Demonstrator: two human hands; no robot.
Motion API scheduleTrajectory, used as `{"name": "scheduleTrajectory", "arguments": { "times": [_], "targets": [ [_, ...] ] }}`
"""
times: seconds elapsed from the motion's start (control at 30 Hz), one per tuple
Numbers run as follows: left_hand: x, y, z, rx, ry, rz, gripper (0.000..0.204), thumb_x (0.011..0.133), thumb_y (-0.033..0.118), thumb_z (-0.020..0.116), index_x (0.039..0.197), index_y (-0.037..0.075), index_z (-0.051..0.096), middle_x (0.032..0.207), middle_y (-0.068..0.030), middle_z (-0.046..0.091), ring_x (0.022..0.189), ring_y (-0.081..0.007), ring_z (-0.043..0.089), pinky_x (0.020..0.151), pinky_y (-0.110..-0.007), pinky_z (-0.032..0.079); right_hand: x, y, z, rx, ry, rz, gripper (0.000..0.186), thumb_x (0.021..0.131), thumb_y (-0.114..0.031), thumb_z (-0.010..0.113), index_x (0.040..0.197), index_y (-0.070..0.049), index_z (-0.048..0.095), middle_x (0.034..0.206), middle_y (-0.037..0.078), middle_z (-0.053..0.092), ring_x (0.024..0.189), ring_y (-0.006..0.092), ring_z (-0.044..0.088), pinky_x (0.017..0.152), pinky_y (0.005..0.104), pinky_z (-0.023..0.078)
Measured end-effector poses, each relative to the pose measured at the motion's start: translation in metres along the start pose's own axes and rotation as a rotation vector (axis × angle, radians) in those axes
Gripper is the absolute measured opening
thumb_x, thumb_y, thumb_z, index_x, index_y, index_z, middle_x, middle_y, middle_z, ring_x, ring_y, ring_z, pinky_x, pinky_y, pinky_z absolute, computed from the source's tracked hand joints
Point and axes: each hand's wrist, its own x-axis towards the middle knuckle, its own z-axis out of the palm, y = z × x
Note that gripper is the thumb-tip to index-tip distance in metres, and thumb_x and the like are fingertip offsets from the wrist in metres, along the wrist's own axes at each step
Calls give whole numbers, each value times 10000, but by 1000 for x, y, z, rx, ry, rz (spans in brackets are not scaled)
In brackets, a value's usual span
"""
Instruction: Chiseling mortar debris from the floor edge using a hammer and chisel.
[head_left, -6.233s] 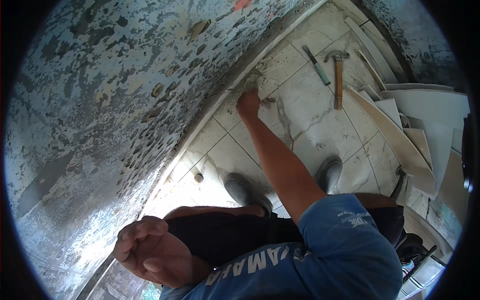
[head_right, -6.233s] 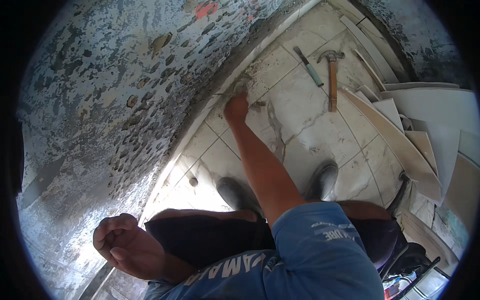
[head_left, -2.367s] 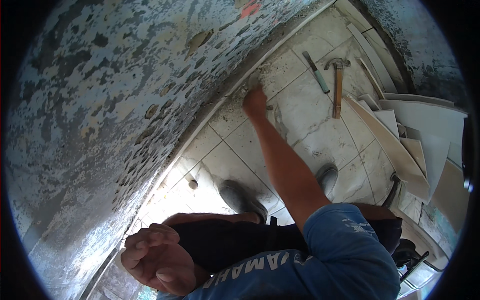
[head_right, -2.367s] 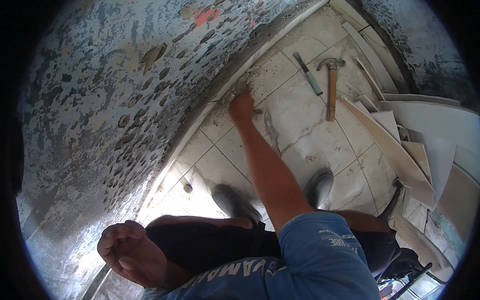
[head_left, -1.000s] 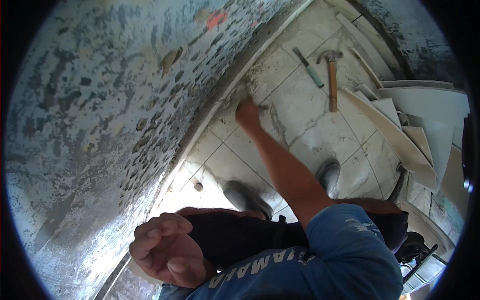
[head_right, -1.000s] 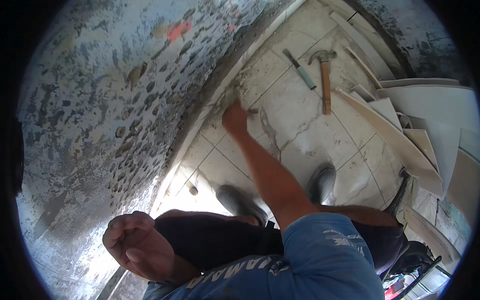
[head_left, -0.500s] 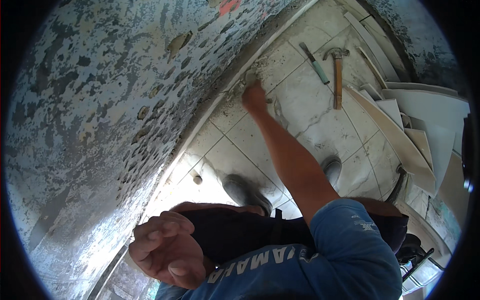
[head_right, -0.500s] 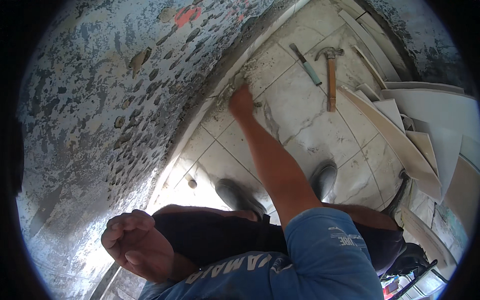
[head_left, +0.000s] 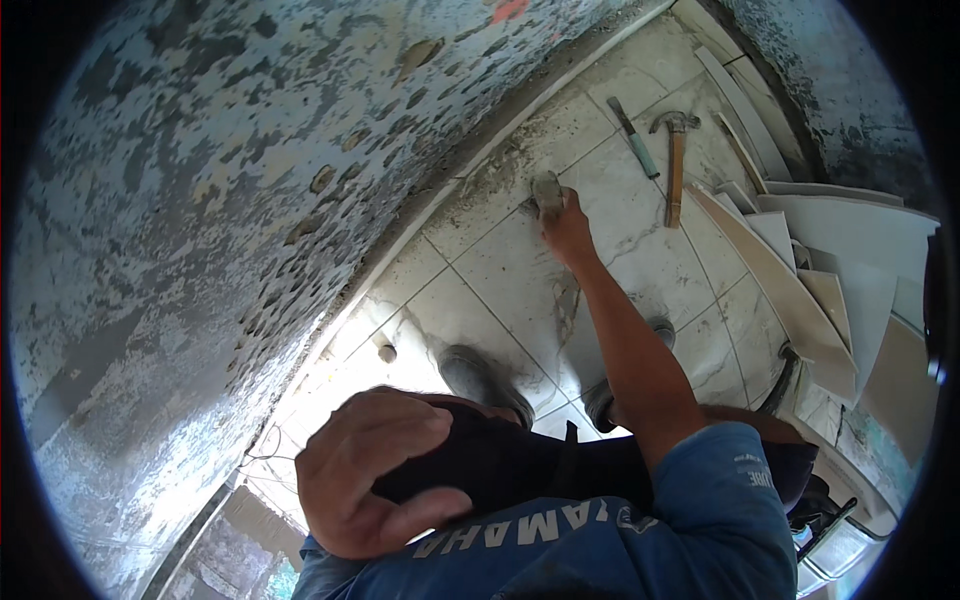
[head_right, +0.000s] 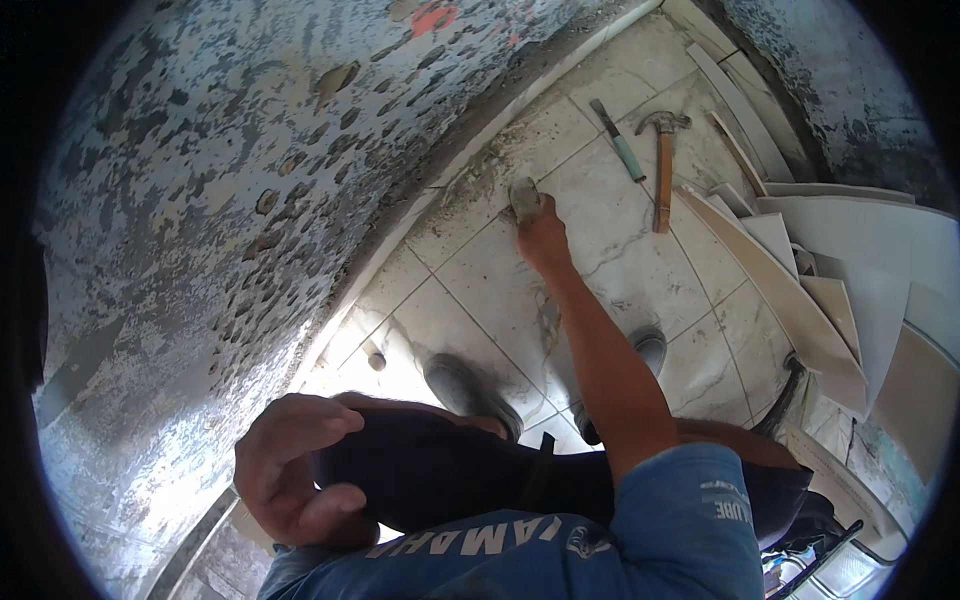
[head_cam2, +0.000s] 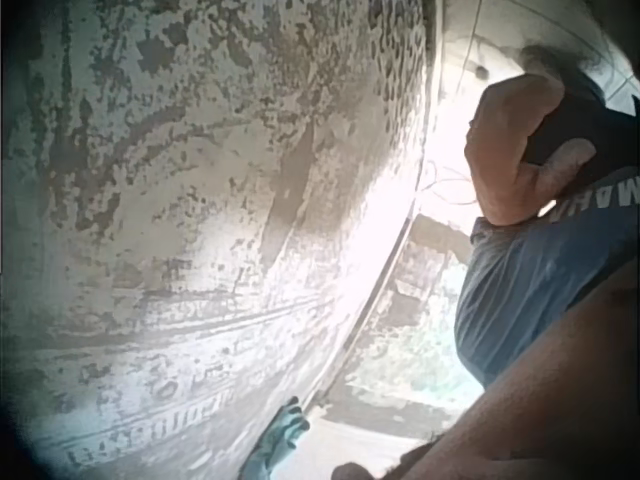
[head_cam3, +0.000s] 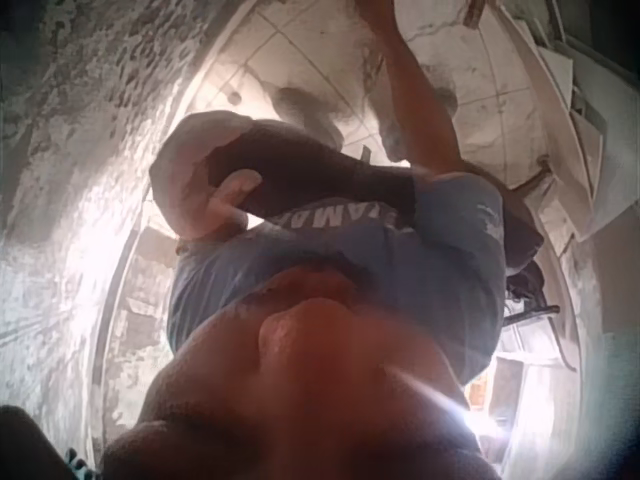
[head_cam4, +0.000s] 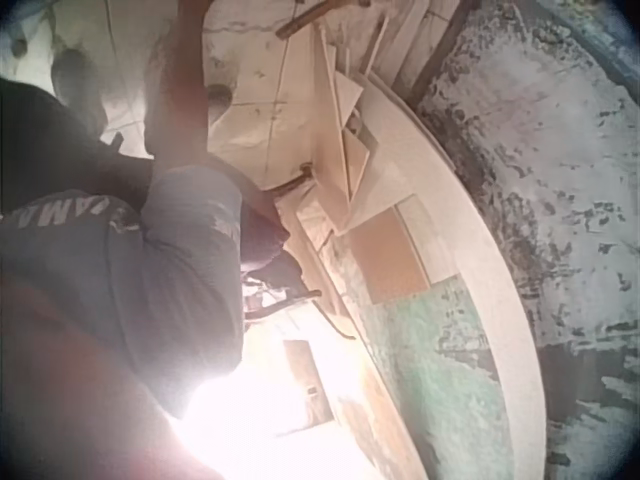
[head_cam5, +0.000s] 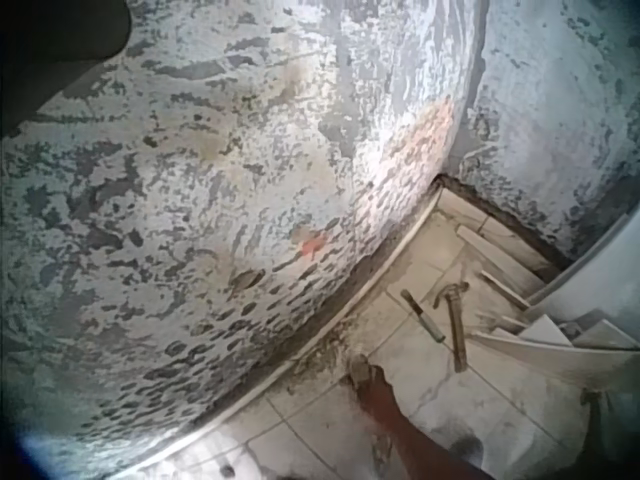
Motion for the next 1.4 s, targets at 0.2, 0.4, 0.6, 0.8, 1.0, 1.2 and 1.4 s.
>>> {"name": "scheduleTrajectory", "arguments": {
  "times": [0.2, 0.4, 0.6, 0.8, 1.0, 1.2, 1.4],
  "targets": [
    [30, -135, 3, -45, -476, -442, 209, 819, 152, 613, 959, -4, 606, 900, -86, 636, 838, -149, 597, 745, -278, 453, -44, -21, -8, 615, -208, 60, 448, 869, -46, 453, 1291, -28, 305, 848, 95, 593, 673, 147, 565, 536, 282, 446],
    [40, -300, 152, -1118, -308, -803, 397, 910, 402, 472, 1086, 47, 500, 832, -69, 569, 808, -186, 558, 738, -307, 453, -75, -34, -1, 715, -288, 24, 440, 880, -57, 453, 1290, -11, 300, 823, 93, 589, 667, 130, 577, 543, 276, 466],
    [54, -338, 182, -1192, -130, -871, 272, 917, 342, 469, 943, 74, 513, 825, -73, 560, 751, -190, 572, 669, -347, 485, -45, -45, 34, 182, -166, -38, 300, 872, -100, 430, 1126, 45, 360, 860, 231, 598, 698, 321, 621, 608, 396, 507],
    [95, -412, 158, -1312, -17, -1031, 245, 910, 294, 489, 980, 62, 528, 882, -95, 583, 772, -206, 583, 681, -336, 486, -5, -77, 92, -34, 74, -26, 395, 851, -157, 424, 1123, 110, 318, 882, 345, 567, 825, 466, 577, 708, 470, 490],
    [33, -397, 134, -1355, 154, -964, 271, 948, 230, 390, 1064, 1, 477, 983, -110, 569, 873, -190, 570, 732, -349, 482, -21, -72, 119, -148, -252, -25, 435, 880, -194, 412, 1164, 113, 294, 890, 339, 569, 861, 454, 579, 742, 472, 478],
    [15, -379, 132, -1360, 272, -894, 272, 954, 214, 352, 1081, 6, 474, 974, -117, 566, 867, -211, 568, 741, -352, 480, -44, -66, 116, -214, -280, -75, 344, 897, -215, 399, 1086, 72, 397, 874, 302, 586, 839, 439, 587, 727, 463, 479],
    [47, -381, 159, -1228, 176, -909, 279, 955, 196, 349, 1092, 0, 493, 1026, -131, 565, 934, -232, 561, 799, -366, 469, -9, -41, 87, -130, -217, 54, 274, 783, -146, 534, 950, 69, 566, 872, 260, 610, 848, 380, 610, 720, 415, 501]
  ]
}}
